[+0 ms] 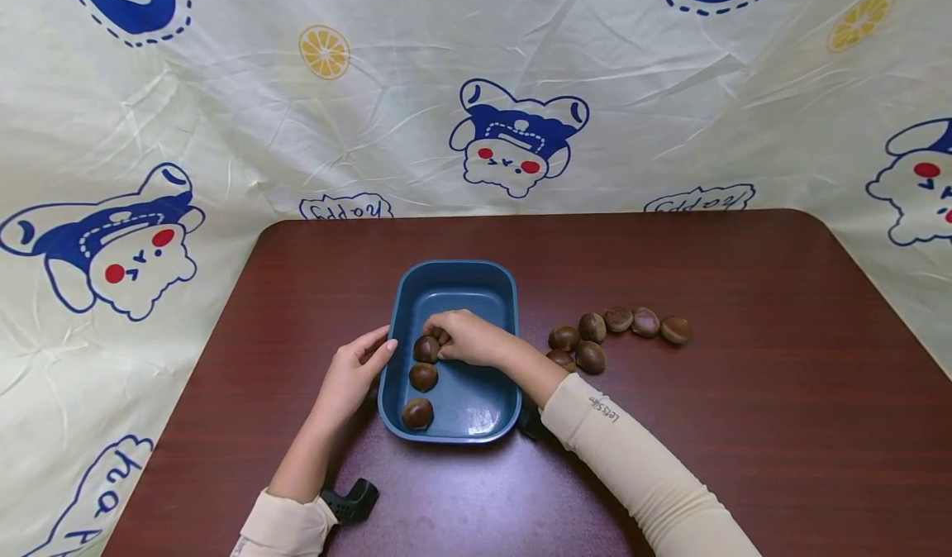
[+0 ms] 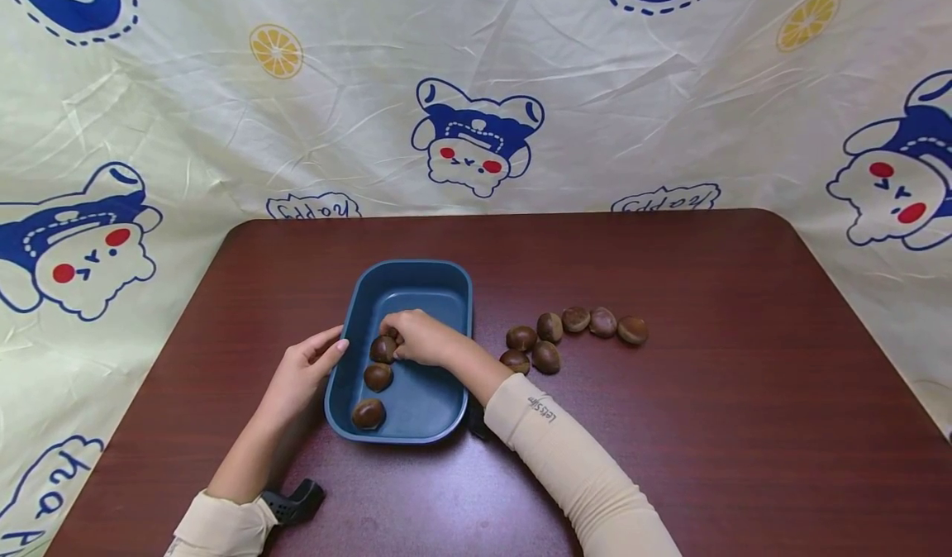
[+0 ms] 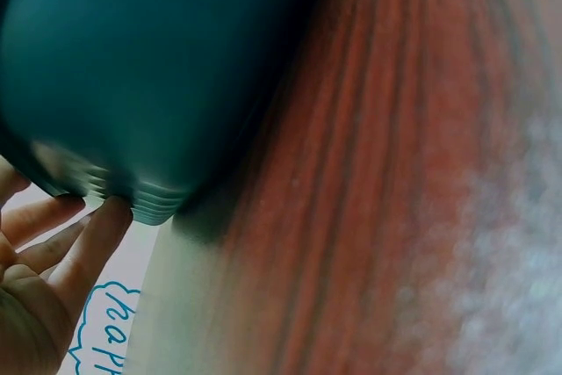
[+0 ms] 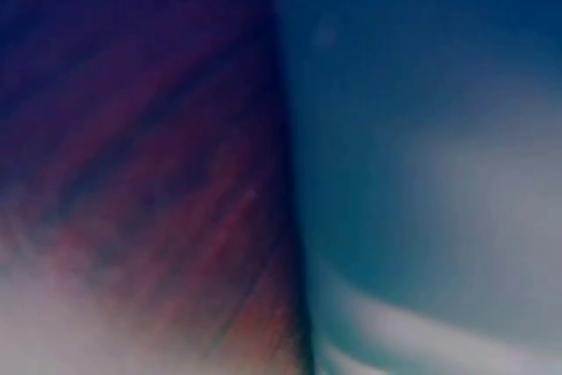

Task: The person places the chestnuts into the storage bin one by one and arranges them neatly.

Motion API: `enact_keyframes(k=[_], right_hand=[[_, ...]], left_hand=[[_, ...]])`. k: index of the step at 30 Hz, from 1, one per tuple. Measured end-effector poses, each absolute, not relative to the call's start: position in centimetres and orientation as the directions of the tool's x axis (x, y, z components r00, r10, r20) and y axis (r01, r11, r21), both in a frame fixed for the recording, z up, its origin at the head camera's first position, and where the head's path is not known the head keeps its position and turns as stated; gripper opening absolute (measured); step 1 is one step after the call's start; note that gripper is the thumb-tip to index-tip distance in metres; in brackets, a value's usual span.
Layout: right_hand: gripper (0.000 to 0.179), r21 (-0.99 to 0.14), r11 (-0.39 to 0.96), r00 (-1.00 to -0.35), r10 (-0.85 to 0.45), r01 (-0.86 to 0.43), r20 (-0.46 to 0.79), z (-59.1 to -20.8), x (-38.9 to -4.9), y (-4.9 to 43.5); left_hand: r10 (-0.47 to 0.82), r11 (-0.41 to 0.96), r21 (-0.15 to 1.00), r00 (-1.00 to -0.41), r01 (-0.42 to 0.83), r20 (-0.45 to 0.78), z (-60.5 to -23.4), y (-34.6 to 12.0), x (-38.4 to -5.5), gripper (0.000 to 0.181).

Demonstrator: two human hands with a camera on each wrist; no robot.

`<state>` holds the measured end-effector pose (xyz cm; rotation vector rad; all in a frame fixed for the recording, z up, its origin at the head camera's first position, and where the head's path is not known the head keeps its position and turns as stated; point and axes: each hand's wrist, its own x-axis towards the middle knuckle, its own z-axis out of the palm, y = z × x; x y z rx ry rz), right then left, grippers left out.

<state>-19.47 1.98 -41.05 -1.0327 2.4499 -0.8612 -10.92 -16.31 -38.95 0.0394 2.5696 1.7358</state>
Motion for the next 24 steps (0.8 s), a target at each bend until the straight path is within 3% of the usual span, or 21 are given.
enact_keyframes(k=[18,24], right_hand=[[0.039,-0.714,0.482,-0.725,-0.686,-0.508,0.054,-39.5,-19.1,3.2],[0.044,-0.756,0.445,-0.753,-0.651,-0.481,0.096,-38.7,-18.9,4.3]], left_hand=[[0.049,0.388,0.922,-0.999,0.005,-0.016,-39.0,-16.4,-10.9,0.036],[0.043,0.368,0.930,-0.999,0.001,-0.017,-41.4,-17.3,-11.9,0.039]])
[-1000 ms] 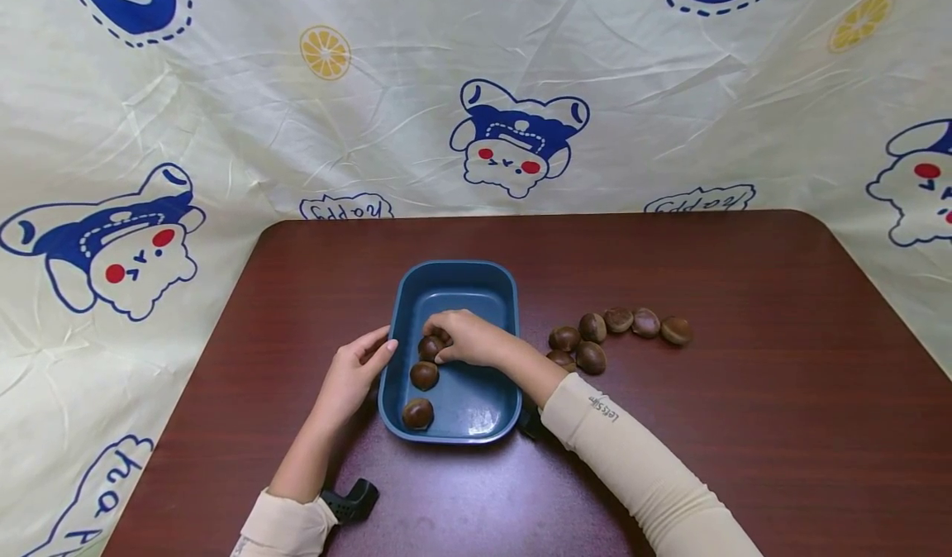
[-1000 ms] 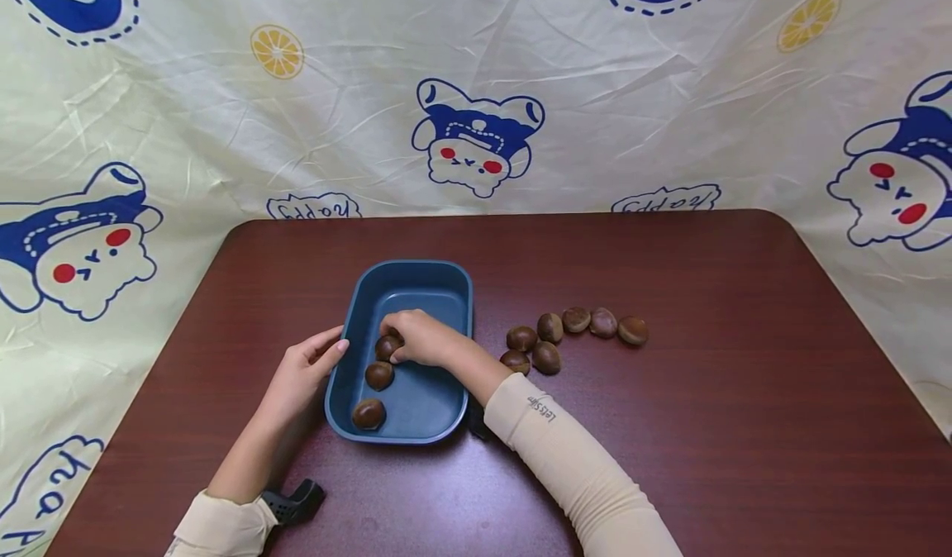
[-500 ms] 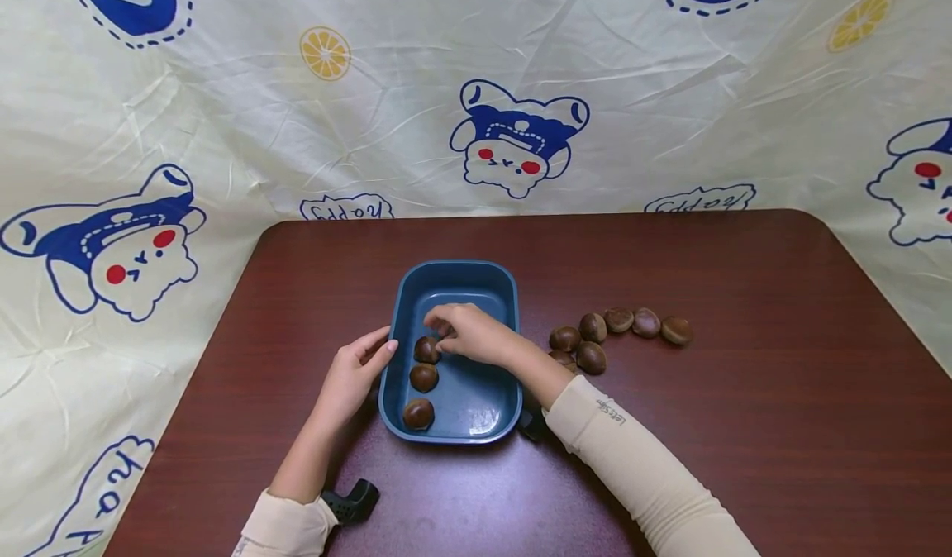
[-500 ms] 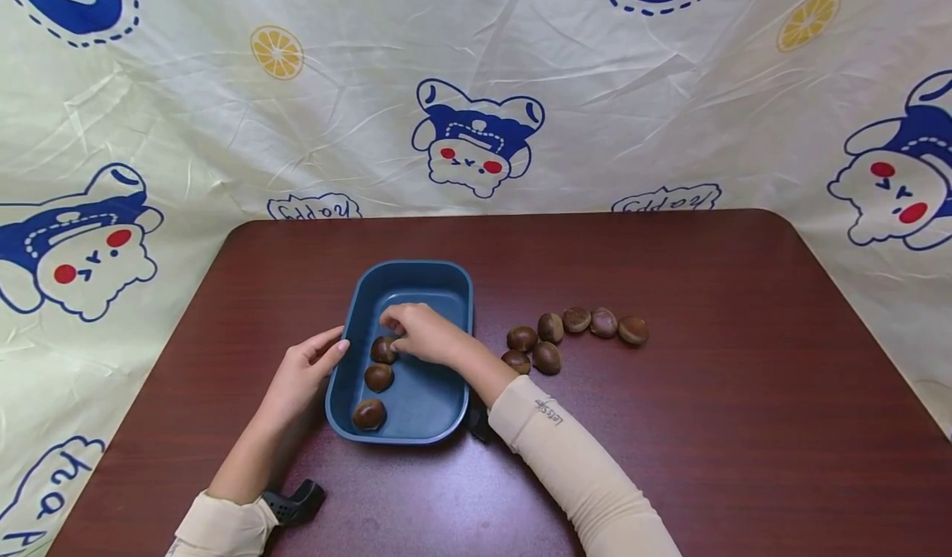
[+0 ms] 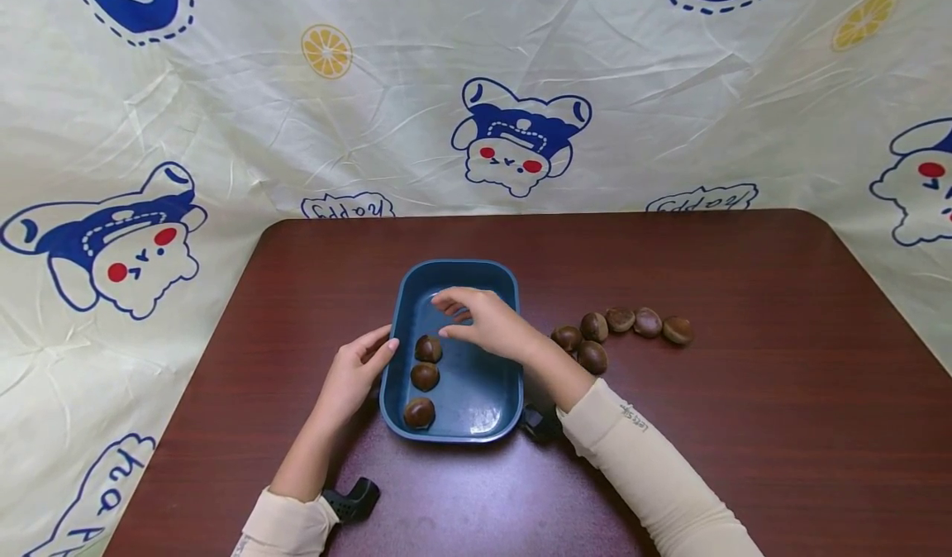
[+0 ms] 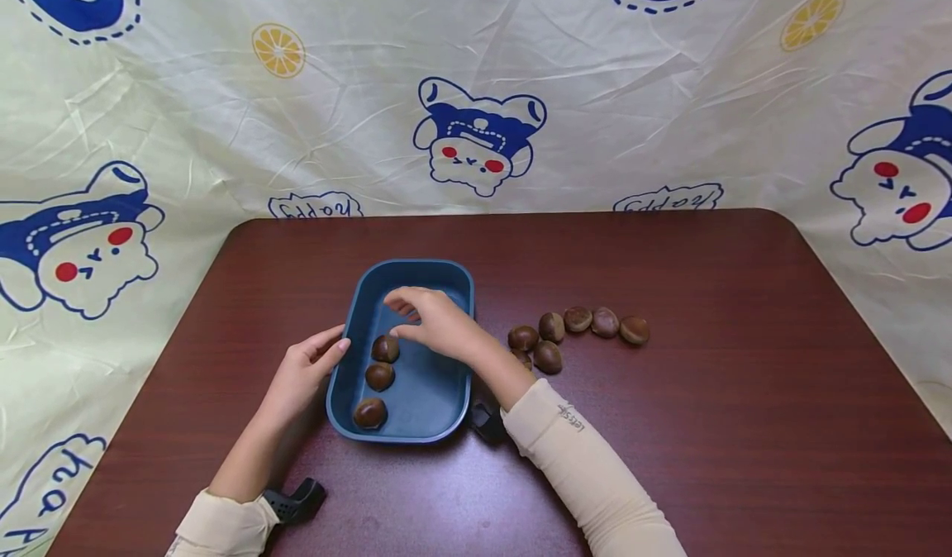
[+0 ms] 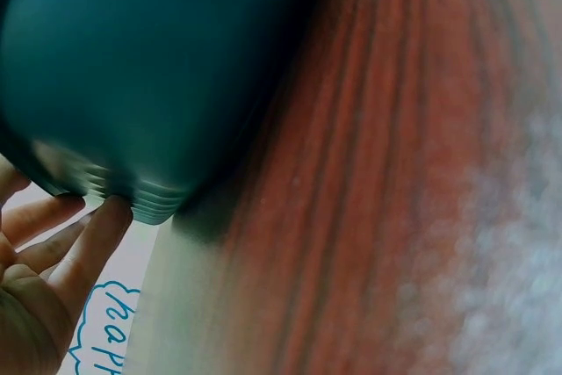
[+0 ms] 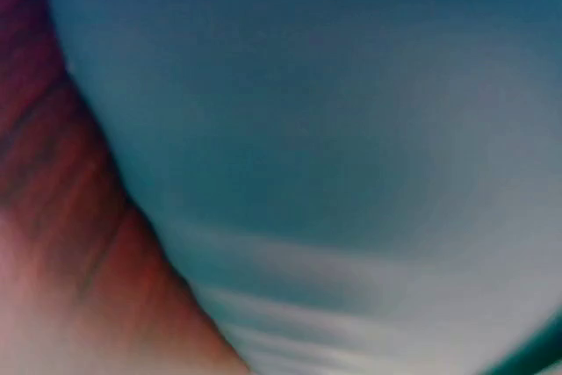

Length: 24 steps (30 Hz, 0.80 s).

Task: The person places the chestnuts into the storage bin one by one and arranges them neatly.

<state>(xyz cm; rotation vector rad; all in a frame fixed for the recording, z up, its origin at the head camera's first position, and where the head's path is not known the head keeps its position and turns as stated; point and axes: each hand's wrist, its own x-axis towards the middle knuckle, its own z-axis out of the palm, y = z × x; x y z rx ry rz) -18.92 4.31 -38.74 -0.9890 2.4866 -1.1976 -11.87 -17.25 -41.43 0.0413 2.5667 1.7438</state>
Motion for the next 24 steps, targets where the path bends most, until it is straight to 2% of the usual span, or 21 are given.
enact_keyframes(k=[6,15,24], right_hand=[[0.044,-0.788,0.394,-0.775,-0.610,-0.474,0.162,-37.7,-18.6,6.3],[0.043,-0.795,0.378,-0.810,-0.540,-0.475,0.227,-37.2,-17.1,10.2],[0.043,-0.777,0.475,-0.879,-0.432,-0.413,0.203,-38.0,-15.2,15.5]], left_hand=[[0.035,0.381,0.925,-0.999,-0.003,-0.017,-42.1,-17.5,-12.1,0.040],[0.037,0.395,0.919,-0.999,-0.007,-0.023,-39.1,-16.4,-11.0,0.037],[0.036,0.399,0.917,-0.999,0.002,-0.013,-38.9,-16.4,-10.9,0.036]])
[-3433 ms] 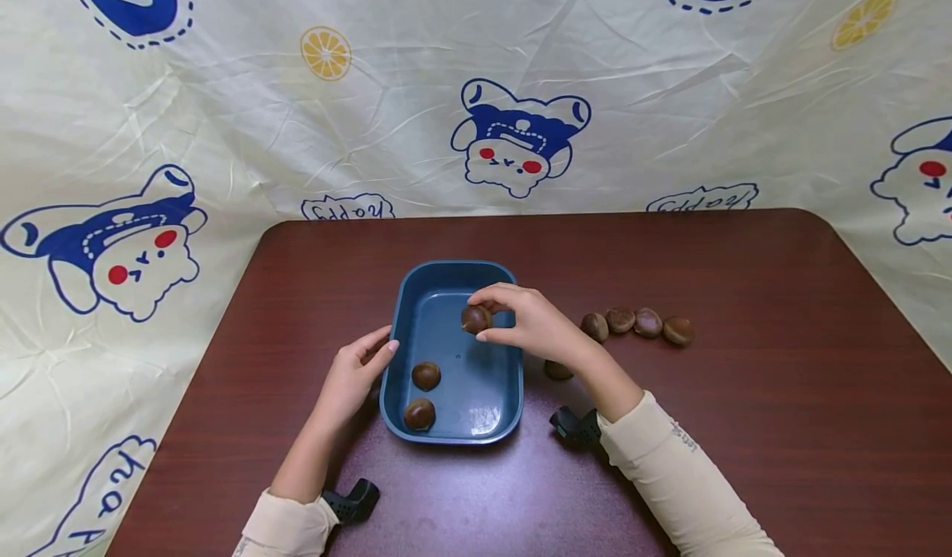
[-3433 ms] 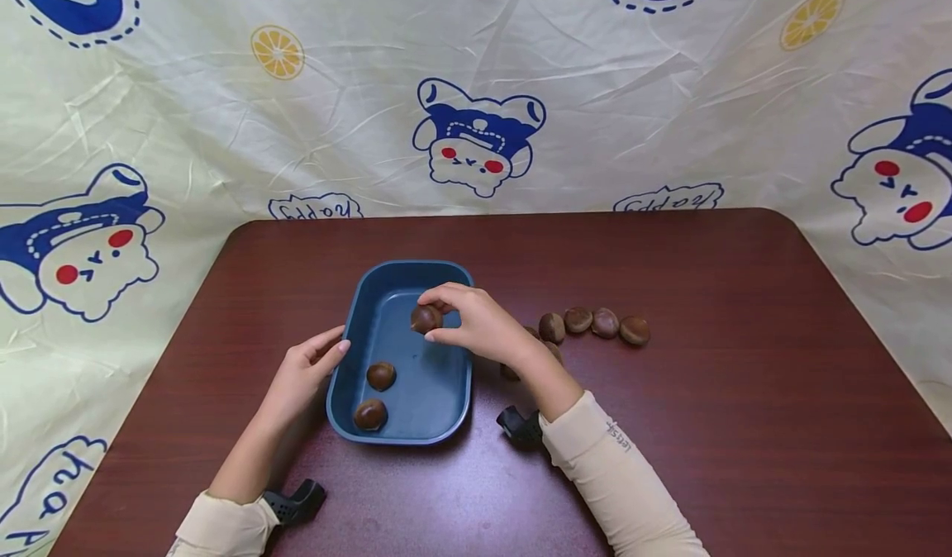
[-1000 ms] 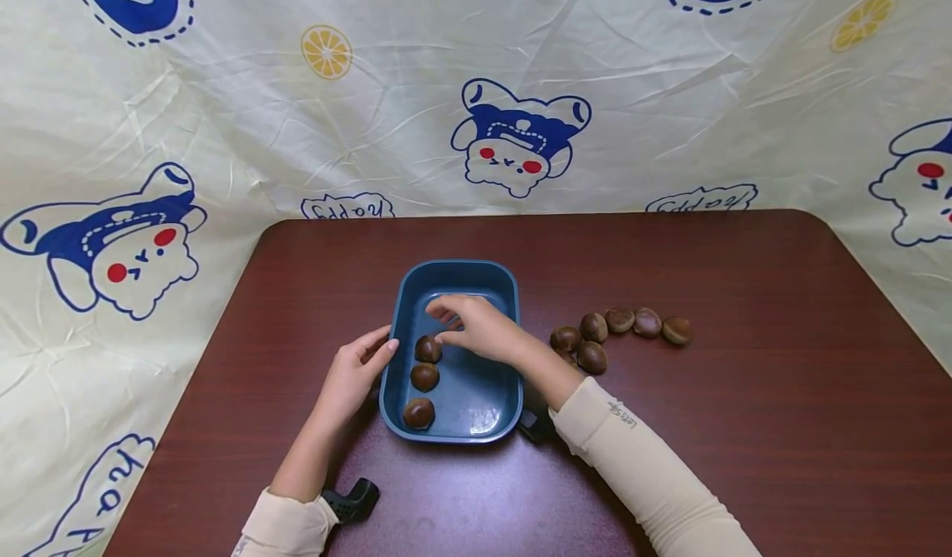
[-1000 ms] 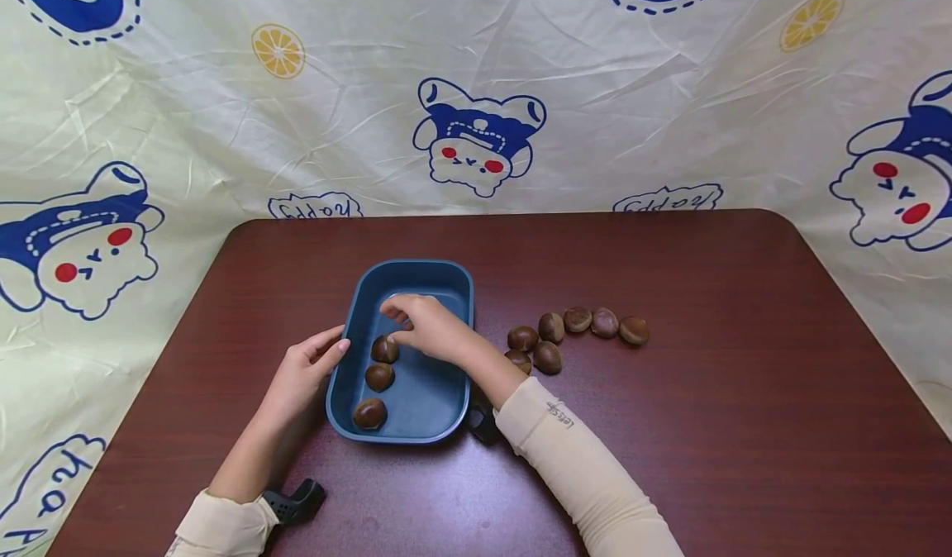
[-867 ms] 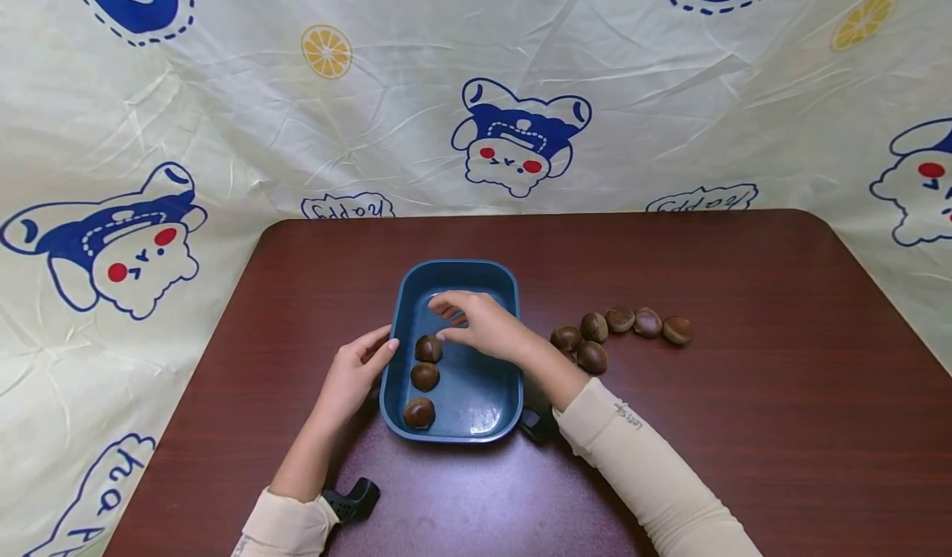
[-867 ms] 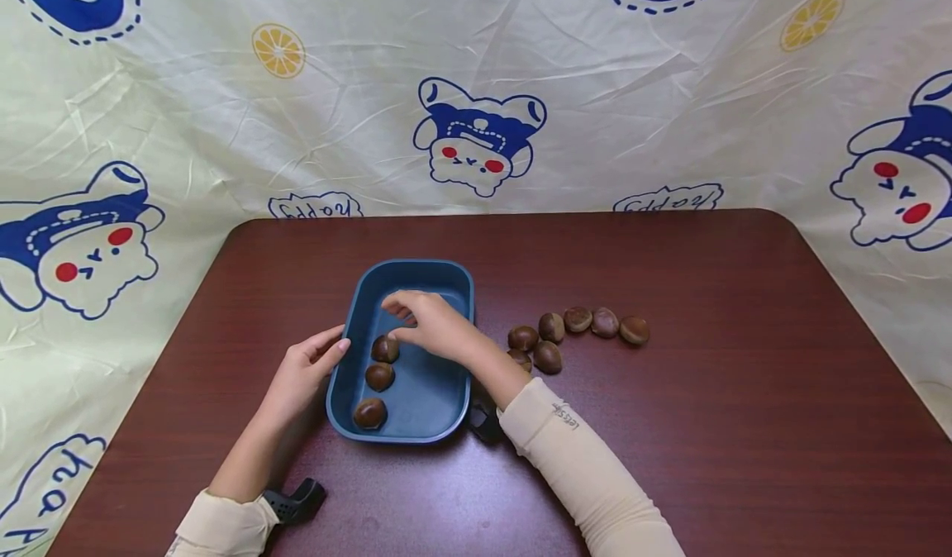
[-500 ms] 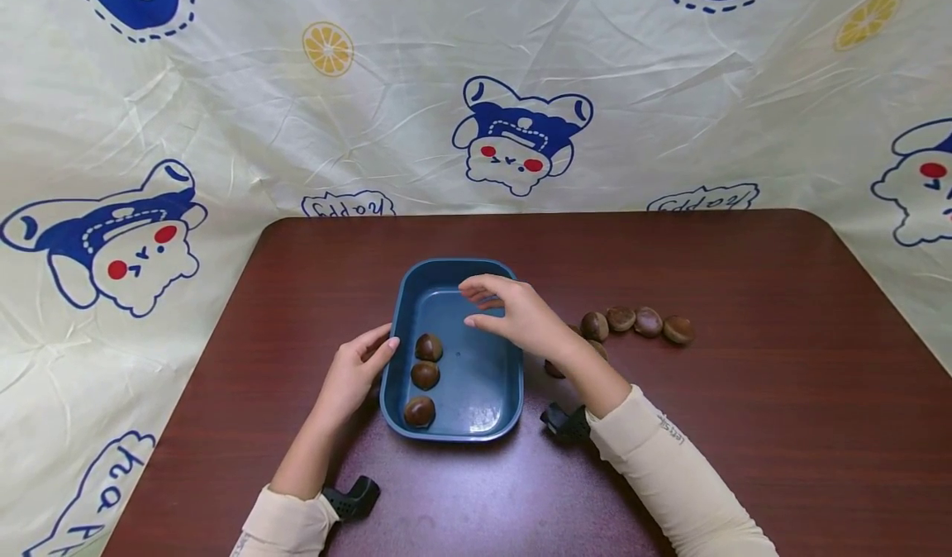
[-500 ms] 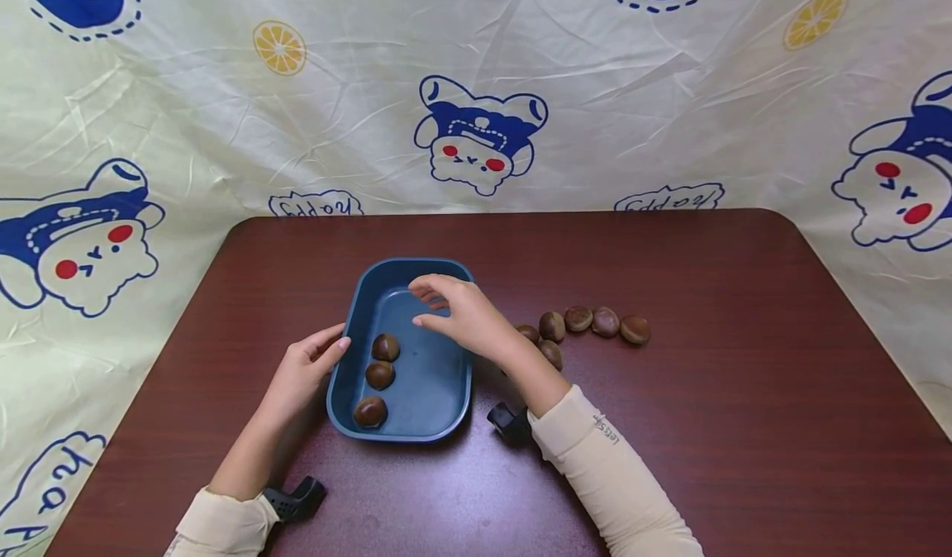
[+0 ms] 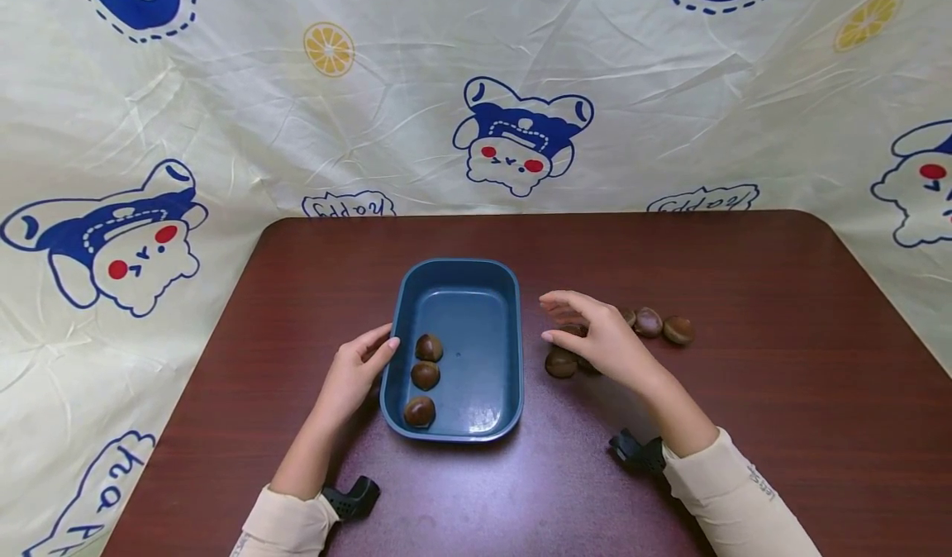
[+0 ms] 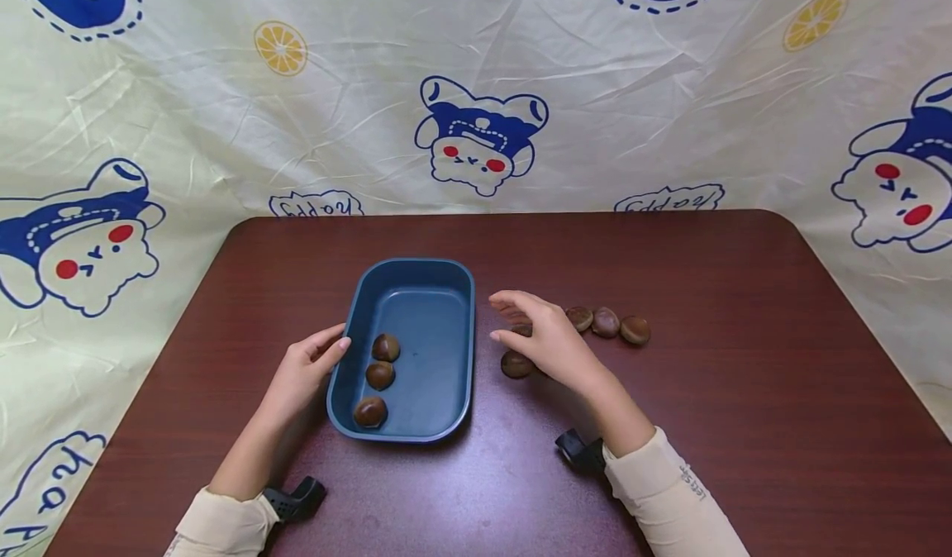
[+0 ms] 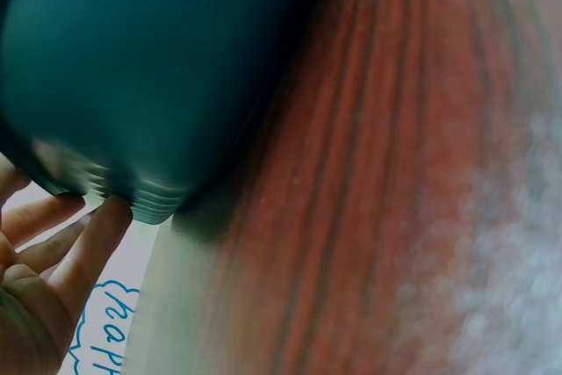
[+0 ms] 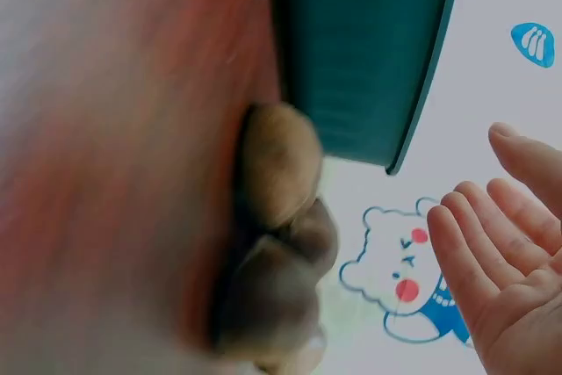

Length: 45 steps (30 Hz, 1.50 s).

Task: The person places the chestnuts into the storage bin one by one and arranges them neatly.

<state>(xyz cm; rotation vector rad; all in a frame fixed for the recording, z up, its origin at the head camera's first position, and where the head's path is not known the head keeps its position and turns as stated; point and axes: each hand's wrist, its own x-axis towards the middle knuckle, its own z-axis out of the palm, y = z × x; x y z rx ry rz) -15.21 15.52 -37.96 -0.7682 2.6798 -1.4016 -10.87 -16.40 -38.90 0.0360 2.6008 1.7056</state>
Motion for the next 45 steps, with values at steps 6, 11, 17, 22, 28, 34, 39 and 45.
enact_keyframes(k=[6,11,17,22,28,34,39,45], right_hand=[[0.043,-0.780,0.478,-0.889,-0.408,-0.403,0.209,-39.1,-14.4,17.9],[0.044,-0.759,0.517,-0.899,-0.389,-0.396,0.203,-40.1,-14.2,19.4],[0.040,-0.755,0.552,-0.911,-0.386,-0.353,0.144,-40.8,-14.5,20.6],[0.036,-0.736,0.583,-0.909,-0.404,-0.344,0.105,-41.6,-14.7,21.2],[0.035,-0.708,0.602,-0.897,-0.430,-0.369,0.101,-42.3,-14.8,21.5],[0.037,-0.705,0.603,-0.884,-0.461,-0.374,0.075,-42.7,-14.9,21.7],[0.038,-0.700,0.613,-0.884,-0.464,-0.366,0.056,-42.8,-14.8,21.8],[0.037,-0.696,0.612,-0.883,-0.465,-0.376,0.068,-42.6,-14.8,21.7]], left_hand=[[0.039,0.390,0.921,-0.999,-0.002,-0.019,-39.0,-16.5,-10.9,0.037],[0.044,0.382,0.924,-0.999,-0.001,-0.019,-39.1,-16.5,-11.0,0.037],[0.043,0.384,0.923,-0.999,-0.010,-0.029,-39.1,-16.5,-11.0,0.037],[0.043,0.380,0.925,-0.998,-0.018,-0.037,-39.1,-16.5,-11.0,0.038],[0.046,0.373,0.928,-0.998,-0.015,-0.035,-39.2,-16.6,-11.1,0.038],[0.041,0.370,0.929,-0.999,-0.018,-0.035,-39.1,-16.6,-11.0,0.038],[0.042,0.374,0.927,-0.999,-0.013,-0.031,-39.1,-16.5,-11.0,0.038],[0.044,0.371,0.929,-0.998,-0.016,-0.035,-39.0,-16.5,-11.0,0.038]])
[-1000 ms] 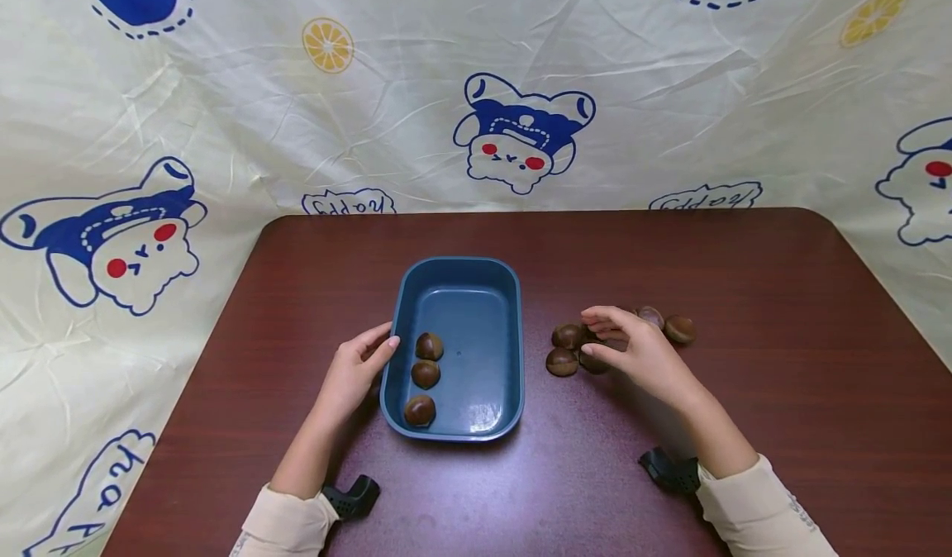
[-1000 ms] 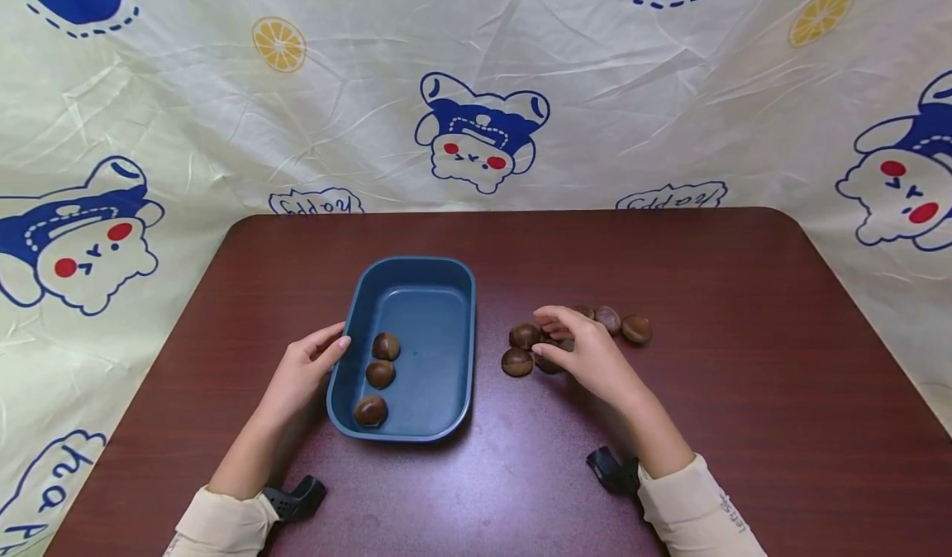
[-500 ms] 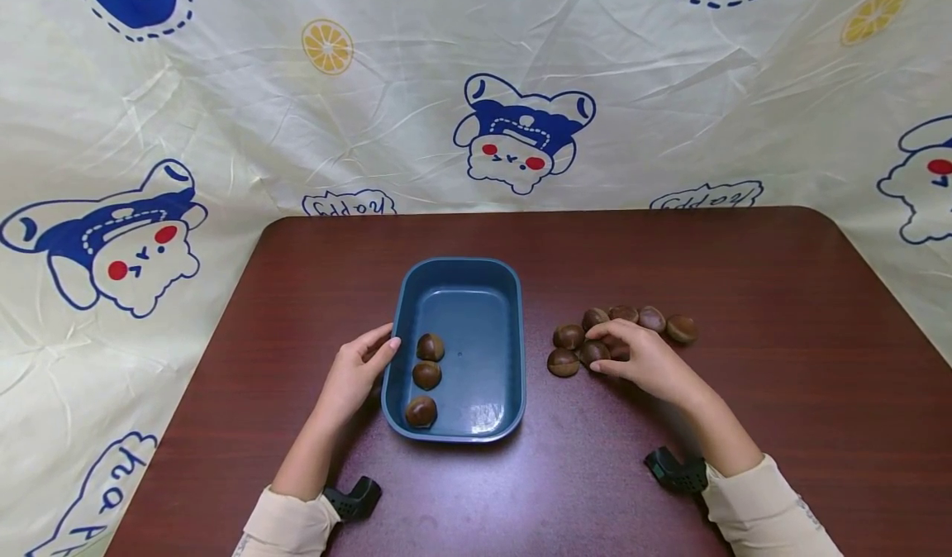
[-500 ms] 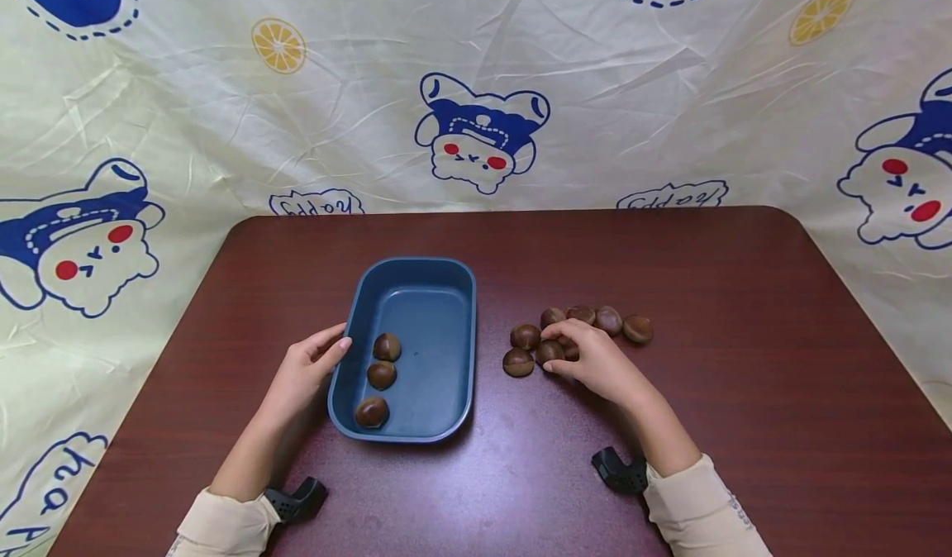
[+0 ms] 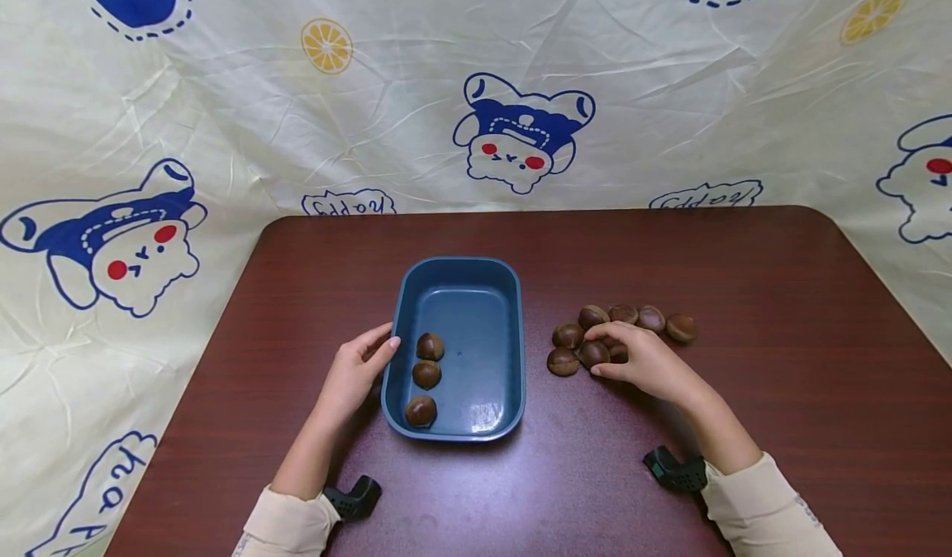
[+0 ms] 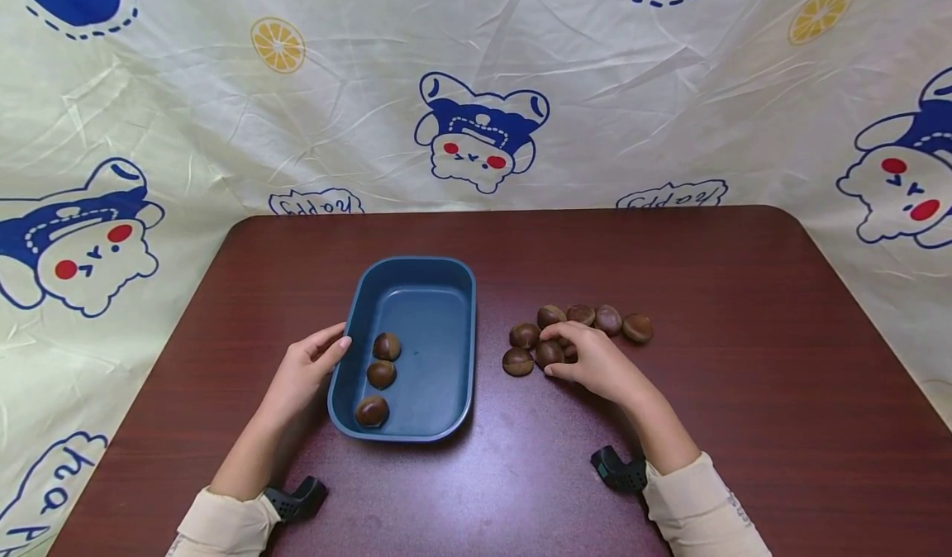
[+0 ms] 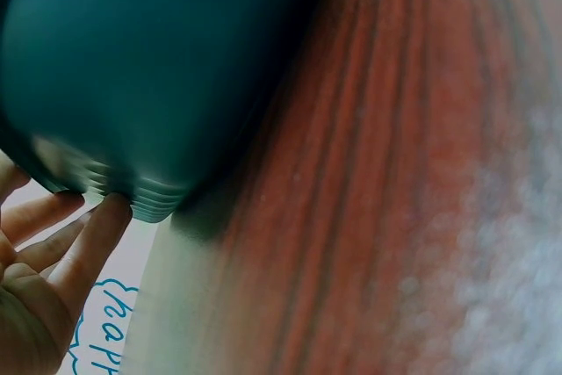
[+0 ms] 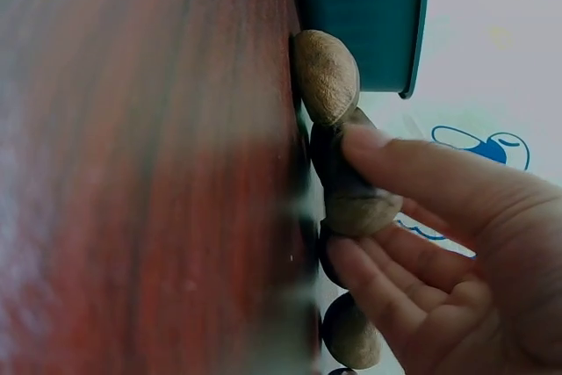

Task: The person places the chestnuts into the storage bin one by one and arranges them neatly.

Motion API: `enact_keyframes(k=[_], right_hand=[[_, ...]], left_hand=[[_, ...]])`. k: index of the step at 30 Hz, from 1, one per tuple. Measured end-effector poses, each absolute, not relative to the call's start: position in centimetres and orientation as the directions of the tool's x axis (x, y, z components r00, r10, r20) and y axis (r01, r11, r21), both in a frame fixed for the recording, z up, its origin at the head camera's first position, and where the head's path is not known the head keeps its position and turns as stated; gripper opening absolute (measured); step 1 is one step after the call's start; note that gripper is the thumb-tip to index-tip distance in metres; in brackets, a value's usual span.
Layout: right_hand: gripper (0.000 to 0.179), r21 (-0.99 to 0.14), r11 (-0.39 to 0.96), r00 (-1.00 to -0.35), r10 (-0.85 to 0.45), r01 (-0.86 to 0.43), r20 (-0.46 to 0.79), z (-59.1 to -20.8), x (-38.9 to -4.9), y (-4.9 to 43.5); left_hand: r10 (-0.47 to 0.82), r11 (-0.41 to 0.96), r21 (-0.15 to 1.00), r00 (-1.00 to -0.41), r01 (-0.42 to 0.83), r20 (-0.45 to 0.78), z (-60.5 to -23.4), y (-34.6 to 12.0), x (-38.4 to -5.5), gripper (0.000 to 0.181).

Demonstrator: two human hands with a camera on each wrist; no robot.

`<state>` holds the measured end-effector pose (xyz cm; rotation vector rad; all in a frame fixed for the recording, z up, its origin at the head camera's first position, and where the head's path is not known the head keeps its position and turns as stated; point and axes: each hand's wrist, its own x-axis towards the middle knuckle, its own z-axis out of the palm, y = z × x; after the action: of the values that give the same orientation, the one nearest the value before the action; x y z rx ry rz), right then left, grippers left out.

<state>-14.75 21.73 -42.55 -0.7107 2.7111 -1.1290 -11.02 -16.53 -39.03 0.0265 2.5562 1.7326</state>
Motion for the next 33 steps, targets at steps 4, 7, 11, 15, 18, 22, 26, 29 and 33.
enact_keyframes(k=[4,7,11,15,18,22,26,29,33], right_hand=[[0.038,-0.689,0.611,-0.884,-0.458,-0.391,0.096,-42.1,-14.8,21.6],[0.039,-0.676,0.618,-0.888,-0.442,-0.402,0.124,-41.5,-14.9,21.5],[0.040,-0.666,0.606,-0.884,-0.429,-0.434,0.186,-40.8,-15.0,21.3],[0.040,-0.674,0.572,-0.873,-0.418,-0.468,0.253,-40.4,-15.1,21.0],[0.039,-0.679,0.556,-0.870,-0.402,-0.479,0.285,-40.1,-15.3,20.7],[0.039,-0.669,0.566,-0.872,-0.386,-0.482,0.301,-39.7,-15.4,20.0],[0.040,-0.657,0.575,-0.869,-0.388,-0.488,0.306,-39.2,-15.5,19.1],[0.041,-0.674,0.549,-0.863,-0.402,-0.495,0.306,-38.7,-15.7,18.2],[0.042,-0.698,0.514,-0.856,-0.420,-0.499,0.302,-38.0,-16.0,16.8]], left_hand=[[0.045,0.369,0.929,-0.998,-0.017,-0.037,-39.0,-16.5,-11.0,0.038],[0.047,0.362,0.932,-0.998,-0.017,-0.037,-39.0,-16.6,-11.1,0.038],[0.051,0.343,0.939,-0.998,-0.019,-0.038,-39.9,-16.9,-11.4,0.038],[0.049,0.338,0.941,-0.998,-0.014,-0.033,-41.5,-17.4,-12.1,0.040],[0.054,0.346,0.938,-0.998,0.009,-0.010,-42.2,-17.6,-12.4,0.040],[0.067,0.361,0.932,-0.998,0.043,0.020,-42.3,-17.7,-12.5,0.039],[0.095,0.356,0.934,-0.995,0.039,0.006,-42.2,-17.9,-12.6,0.039],[0.121,0.342,0.940,-0.992,0.022,-0.020,-42.0,-18.0,-12.7,0.039],[0.143,0.336,0.942,-0.989,0.008,-0.043,-41.8,-18.1,-12.8,0.040]])
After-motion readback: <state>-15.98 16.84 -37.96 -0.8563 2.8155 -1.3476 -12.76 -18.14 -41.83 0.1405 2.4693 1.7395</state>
